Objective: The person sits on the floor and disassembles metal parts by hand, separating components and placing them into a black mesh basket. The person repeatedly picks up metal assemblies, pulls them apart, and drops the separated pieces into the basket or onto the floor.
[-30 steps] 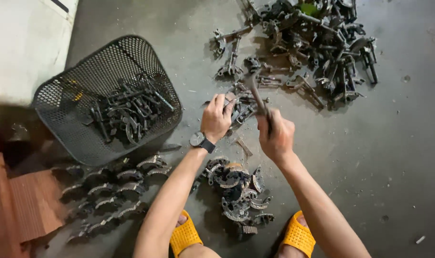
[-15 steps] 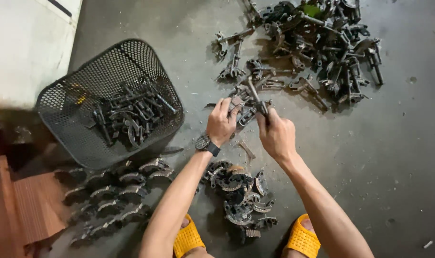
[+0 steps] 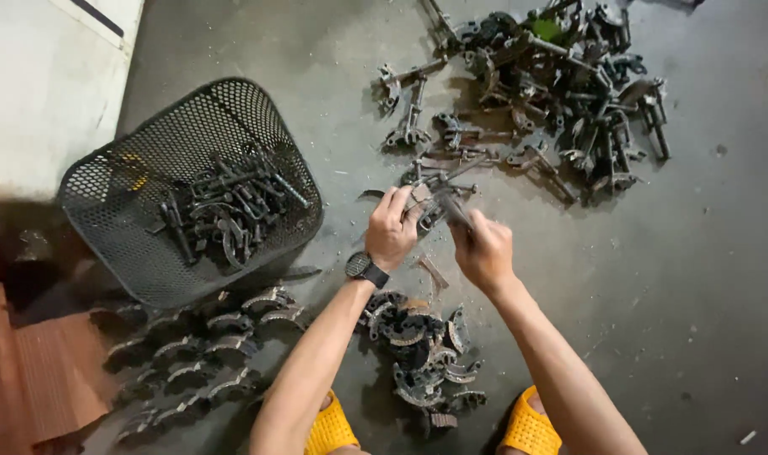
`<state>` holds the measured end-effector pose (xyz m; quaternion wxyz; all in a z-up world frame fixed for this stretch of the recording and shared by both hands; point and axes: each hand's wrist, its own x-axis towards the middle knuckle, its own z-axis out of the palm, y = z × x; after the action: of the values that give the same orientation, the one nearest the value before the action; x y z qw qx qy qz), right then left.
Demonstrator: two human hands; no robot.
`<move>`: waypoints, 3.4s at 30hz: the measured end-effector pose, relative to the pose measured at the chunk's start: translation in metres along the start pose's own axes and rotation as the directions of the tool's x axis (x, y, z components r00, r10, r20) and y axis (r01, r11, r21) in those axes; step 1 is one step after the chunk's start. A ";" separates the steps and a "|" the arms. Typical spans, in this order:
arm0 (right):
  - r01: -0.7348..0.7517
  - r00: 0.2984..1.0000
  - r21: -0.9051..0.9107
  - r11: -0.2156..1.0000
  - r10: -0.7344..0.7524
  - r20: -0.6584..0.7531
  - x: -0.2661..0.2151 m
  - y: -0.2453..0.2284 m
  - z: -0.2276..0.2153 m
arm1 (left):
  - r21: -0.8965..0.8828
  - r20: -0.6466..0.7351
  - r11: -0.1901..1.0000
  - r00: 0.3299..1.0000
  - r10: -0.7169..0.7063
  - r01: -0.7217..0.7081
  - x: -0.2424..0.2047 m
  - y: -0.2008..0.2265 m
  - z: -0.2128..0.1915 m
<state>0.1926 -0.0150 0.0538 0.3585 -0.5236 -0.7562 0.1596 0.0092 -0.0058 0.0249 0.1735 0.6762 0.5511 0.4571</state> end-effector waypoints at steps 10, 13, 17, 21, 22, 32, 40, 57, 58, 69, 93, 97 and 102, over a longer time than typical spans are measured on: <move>0.040 0.993 0.219 0.975 -0.015 -0.116 0.021 -0.037 -0.031 | -0.044 -0.040 0.999 0.999 -0.009 0.008 -0.001 -0.018 0.002; 0.024 0.999 -0.017 1.000 -0.023 0.036 0.027 -0.009 -0.008 | -0.051 0.022 0.999 1.000 0.014 -0.013 -0.003 -0.026 0.005; -0.237 0.953 -0.106 0.966 0.253 0.169 0.035 -0.058 -0.048 | -0.018 0.092 1.000 0.996 0.014 -0.012 -0.015 -0.032 0.009; 0.076 0.983 0.175 0.982 -0.045 -0.178 0.016 -0.050 -0.038 | -0.043 0.037 0.994 0.994 -0.102 0.103 -0.004 -0.018 0.006; 0.086 0.983 0.171 0.981 -0.056 -0.175 0.008 -0.029 -0.024 | -0.046 0.026 0.994 0.994 -0.103 0.104 -0.002 -0.013 0.007; -0.234 0.972 0.223 0.946 0.235 0.024 0.015 -0.050 -0.042 | -0.002 0.041 0.969 0.969 -0.245 0.246 -0.025 -0.090 0.045; -0.258 0.966 0.203 0.945 0.255 0.042 -0.003 -0.023 -0.018 | 0.280 0.171 0.782 0.773 -0.611 0.556 -0.027 -0.133 0.061; 0.184 0.982 0.175 0.967 -0.175 -0.067 -0.002 -0.024 -0.010 | -0.217 0.318 0.812 0.826 -0.466 0.542 -0.038 -0.057 0.013; 0.191 0.981 0.181 0.965 -0.182 -0.063 0.008 -0.015 -0.006 | -0.217 0.309 0.811 0.826 -0.471 0.543 -0.036 -0.055 0.015; 0.098 0.991 -0.076 0.992 -0.090 0.103 0.006 0.011 0.008 | -0.198 0.353 0.759 0.767 -0.536 0.621 -0.033 -0.056 0.015; 0.048 0.982 -0.157 0.986 -0.018 0.187 0.026 0.001 0.014 | -0.329 0.272 0.864 0.914 -0.300 0.382 -0.035 -0.066 0.006; -0.075 0.971 -0.201 0.977 0.118 0.207 0.021 -0.027 -0.005 | -0.430 0.405 0.679 0.800 -0.444 0.594 -0.055 -0.075 0.012; 0.197 0.980 0.183 0.963 -0.199 -0.012 0.014 -0.036 -0.016 | -0.602 0.477 0.441 0.743 -0.470 0.666 -0.045 -0.068 0.005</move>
<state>0.1774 -0.0189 0.0922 0.4169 -0.4097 -0.7879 0.1936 -0.0261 -0.0225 -0.0471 0.6417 0.3665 0.4847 0.4680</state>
